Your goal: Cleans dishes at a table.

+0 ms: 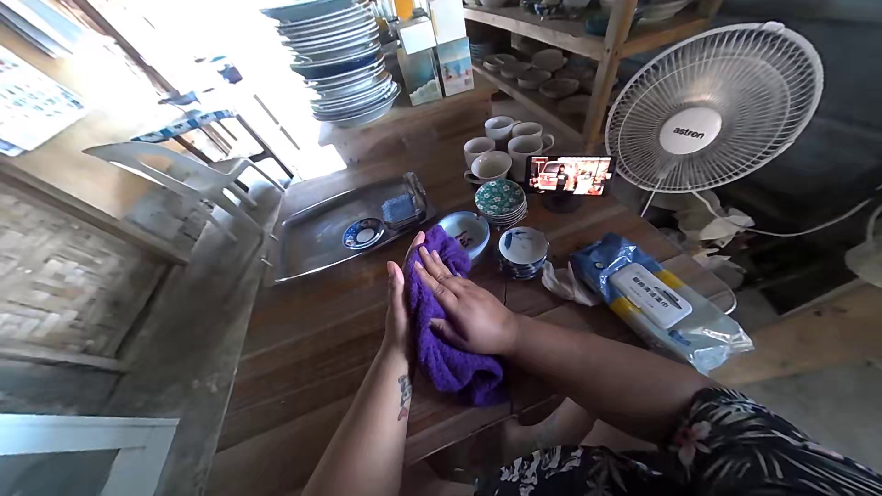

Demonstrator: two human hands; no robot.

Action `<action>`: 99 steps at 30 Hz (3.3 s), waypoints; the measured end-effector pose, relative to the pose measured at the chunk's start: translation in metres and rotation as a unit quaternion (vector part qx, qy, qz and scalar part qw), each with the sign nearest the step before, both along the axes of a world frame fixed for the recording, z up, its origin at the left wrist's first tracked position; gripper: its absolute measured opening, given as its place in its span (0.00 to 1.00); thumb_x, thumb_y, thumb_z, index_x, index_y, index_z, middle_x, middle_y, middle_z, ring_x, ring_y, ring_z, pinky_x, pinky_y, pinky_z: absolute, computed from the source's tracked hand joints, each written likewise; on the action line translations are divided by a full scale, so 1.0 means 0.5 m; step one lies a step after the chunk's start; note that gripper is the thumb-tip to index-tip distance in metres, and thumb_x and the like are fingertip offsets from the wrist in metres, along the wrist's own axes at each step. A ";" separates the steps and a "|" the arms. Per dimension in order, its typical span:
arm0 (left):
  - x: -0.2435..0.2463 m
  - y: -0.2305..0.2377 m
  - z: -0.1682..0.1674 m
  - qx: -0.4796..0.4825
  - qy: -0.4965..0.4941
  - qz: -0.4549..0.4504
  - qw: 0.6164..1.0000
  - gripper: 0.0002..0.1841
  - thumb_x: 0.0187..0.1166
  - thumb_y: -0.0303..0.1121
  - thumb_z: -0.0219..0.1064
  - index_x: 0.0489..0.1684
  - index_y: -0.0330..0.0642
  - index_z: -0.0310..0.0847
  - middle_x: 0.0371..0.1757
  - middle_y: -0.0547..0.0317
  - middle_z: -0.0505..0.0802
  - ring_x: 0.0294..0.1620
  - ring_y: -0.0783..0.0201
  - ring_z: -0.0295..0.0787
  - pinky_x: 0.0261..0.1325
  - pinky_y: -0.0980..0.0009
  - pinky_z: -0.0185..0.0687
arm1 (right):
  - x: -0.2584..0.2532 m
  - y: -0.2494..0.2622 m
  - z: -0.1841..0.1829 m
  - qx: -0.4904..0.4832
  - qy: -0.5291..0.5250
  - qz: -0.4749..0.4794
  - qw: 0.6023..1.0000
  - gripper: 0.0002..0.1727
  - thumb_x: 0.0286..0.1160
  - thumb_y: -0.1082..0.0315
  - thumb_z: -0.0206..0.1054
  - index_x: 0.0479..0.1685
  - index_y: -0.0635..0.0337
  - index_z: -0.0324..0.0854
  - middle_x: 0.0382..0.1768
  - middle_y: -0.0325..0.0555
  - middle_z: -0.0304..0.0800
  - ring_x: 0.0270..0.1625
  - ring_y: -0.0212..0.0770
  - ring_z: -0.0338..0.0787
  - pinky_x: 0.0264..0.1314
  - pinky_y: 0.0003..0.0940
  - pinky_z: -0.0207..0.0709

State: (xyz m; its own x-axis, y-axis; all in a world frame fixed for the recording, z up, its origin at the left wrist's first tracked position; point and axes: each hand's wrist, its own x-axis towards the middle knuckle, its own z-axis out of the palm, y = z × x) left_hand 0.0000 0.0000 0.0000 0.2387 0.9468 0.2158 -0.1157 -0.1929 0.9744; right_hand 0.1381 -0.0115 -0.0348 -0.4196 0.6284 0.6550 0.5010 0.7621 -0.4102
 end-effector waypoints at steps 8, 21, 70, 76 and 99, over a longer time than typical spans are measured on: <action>-0.006 0.018 -0.027 0.086 0.036 0.024 0.995 0.43 0.86 0.67 0.25 0.93 0.47 0.50 0.88 0.65 0.68 0.83 0.76 0.66 0.83 0.73 0.63 | 0.020 0.010 0.010 0.030 0.216 0.014 0.976 0.20 0.66 0.76 0.72 0.60 0.71 0.86 0.56 0.56 0.93 0.60 0.44 0.93 0.67 0.41 0.85; 0.001 0.022 -0.056 0.276 0.169 0.072 0.943 0.23 0.70 0.31 0.71 0.63 0.29 0.77 0.56 0.53 0.89 0.55 0.76 0.87 0.60 0.76 0.84 | 0.050 0.025 0.035 -0.225 0.493 -0.015 0.841 0.09 0.90 0.62 0.56 0.52 0.52 0.80 0.35 0.31 0.87 0.35 0.21 0.86 0.41 0.23 0.83; 0.000 0.017 -0.047 0.199 0.115 0.075 0.970 0.16 0.71 0.28 0.67 0.56 0.40 0.76 0.48 0.67 0.89 0.48 0.78 0.88 0.54 0.75 0.87 | 0.045 0.034 0.033 -0.302 0.478 0.022 0.824 0.10 0.91 0.63 0.53 0.54 0.56 0.78 0.37 0.32 0.86 0.39 0.20 0.86 0.47 0.22 0.83; -0.002 0.014 -0.053 0.288 0.180 0.094 0.936 0.19 0.70 0.29 0.67 0.58 0.30 0.75 0.49 0.58 0.88 0.50 0.80 0.85 0.58 0.78 0.83 | 0.040 0.034 0.014 -0.222 0.408 0.060 0.884 0.17 0.76 0.69 0.68 0.62 0.60 0.74 0.48 0.41 0.86 0.47 0.27 0.87 0.52 0.27 0.84; 0.009 0.010 -0.056 0.328 0.067 0.139 0.932 0.14 0.81 0.32 0.65 0.61 0.40 0.73 0.57 0.64 0.88 0.58 0.75 0.86 0.62 0.72 0.85 | 0.037 0.020 0.038 -0.428 0.492 0.068 0.755 0.14 0.94 0.61 0.48 0.68 0.49 0.71 0.41 0.32 0.87 0.42 0.23 0.88 0.51 0.24 0.84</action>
State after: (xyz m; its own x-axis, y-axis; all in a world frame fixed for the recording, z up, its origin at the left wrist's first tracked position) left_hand 0.0044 0.0051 -0.0282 0.0699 0.6515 0.7554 0.1427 -0.7560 0.6388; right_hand 0.1568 -0.0017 -0.0160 -0.0924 0.9932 0.0705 -0.4264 0.0245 -0.9042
